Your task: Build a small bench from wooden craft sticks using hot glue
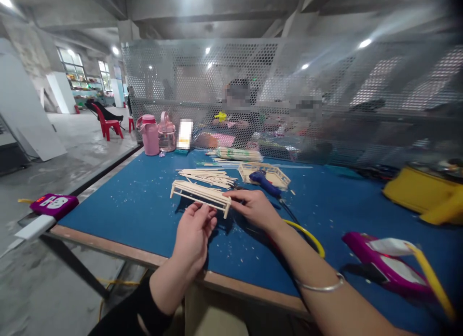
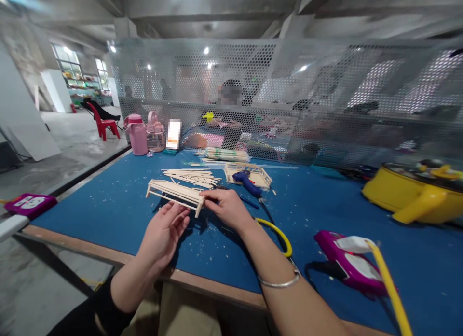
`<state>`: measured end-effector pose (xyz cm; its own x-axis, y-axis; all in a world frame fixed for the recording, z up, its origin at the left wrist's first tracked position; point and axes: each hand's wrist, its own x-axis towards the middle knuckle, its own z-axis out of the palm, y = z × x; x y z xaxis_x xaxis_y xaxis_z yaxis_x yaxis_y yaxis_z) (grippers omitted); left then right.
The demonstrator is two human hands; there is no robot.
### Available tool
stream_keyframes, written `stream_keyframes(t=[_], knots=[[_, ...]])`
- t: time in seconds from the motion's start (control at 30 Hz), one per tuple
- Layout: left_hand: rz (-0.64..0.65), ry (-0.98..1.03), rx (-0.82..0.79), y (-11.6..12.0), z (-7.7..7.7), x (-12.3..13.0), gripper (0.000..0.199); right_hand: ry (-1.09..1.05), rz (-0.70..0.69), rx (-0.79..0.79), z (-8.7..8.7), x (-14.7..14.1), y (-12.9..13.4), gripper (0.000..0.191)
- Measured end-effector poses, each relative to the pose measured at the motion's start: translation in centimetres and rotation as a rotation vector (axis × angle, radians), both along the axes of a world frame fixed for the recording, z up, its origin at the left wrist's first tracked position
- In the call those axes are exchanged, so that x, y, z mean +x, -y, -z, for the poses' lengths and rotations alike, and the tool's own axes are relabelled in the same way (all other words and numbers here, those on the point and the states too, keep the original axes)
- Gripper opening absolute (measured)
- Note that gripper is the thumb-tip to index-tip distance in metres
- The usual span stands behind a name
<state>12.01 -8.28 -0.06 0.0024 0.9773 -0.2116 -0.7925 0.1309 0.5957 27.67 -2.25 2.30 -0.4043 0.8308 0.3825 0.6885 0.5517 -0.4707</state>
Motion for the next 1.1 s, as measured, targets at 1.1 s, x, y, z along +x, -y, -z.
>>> stream_keyframes(t=[1.1], knots=[[0.032,0.016,-0.053,-1.1,0.1,0.1,0.019,0.068,-0.013,0.032,0.1,-0.5,0.3,0.026]])
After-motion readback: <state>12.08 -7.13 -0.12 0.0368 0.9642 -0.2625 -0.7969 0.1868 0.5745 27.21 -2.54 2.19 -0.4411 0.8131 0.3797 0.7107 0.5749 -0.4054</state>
